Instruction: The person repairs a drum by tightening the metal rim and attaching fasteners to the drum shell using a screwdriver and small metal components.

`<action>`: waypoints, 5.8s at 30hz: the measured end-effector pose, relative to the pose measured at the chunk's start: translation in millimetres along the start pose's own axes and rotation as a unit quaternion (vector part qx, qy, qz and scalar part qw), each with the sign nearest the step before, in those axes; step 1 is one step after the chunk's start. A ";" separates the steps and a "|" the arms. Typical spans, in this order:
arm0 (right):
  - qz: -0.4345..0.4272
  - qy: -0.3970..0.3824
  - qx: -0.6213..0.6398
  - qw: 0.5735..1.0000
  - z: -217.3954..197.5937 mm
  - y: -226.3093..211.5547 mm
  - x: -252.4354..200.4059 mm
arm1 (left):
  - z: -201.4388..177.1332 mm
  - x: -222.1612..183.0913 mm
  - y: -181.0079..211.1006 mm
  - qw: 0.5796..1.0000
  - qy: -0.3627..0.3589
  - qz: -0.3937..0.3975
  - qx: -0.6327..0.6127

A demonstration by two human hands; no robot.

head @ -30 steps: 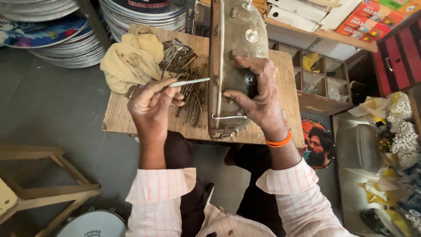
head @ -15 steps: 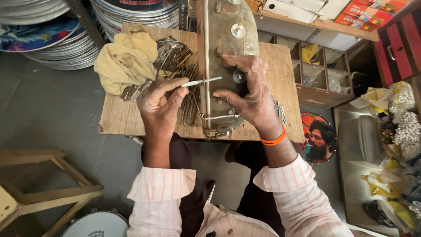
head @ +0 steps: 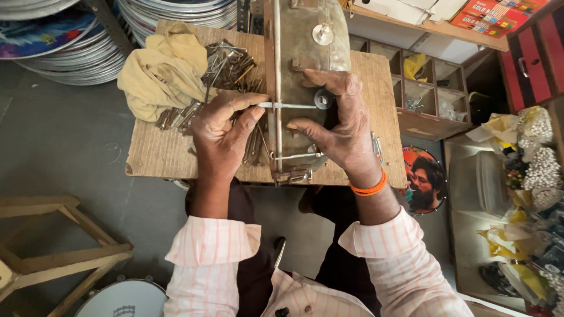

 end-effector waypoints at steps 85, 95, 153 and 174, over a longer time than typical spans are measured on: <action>0.078 0.036 0.037 0.996 -4.6 35.3 43.3 | 72.4 -48.2 0.3 0.980 0.126 -0.016 0.155; 0.085 0.055 0.047 0.994 -1.1 30.8 37.1 | 72.7 -39.2 12.8 0.962 0.100 0.072 0.245; 0.573 -0.064 -0.157 0.802 -98.9 215.6 -305.5 | 48.9 -38.7 0.1 0.982 0.124 -0.061 0.131; 0.415 0.229 0.144 0.869 -68.3 117.1 -195.1 | 58.1 -42.2 -6.5 0.974 0.102 0.021 0.201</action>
Point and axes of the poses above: each hand's wrist, its own x-axis towards the middle knuckle, its own z-axis out of the palm, y = z × x, the point moved 1 cm from there along x, towards the middle knuckle, and after that the axes turned 10 degrees about -z, right-handed, at the moved point
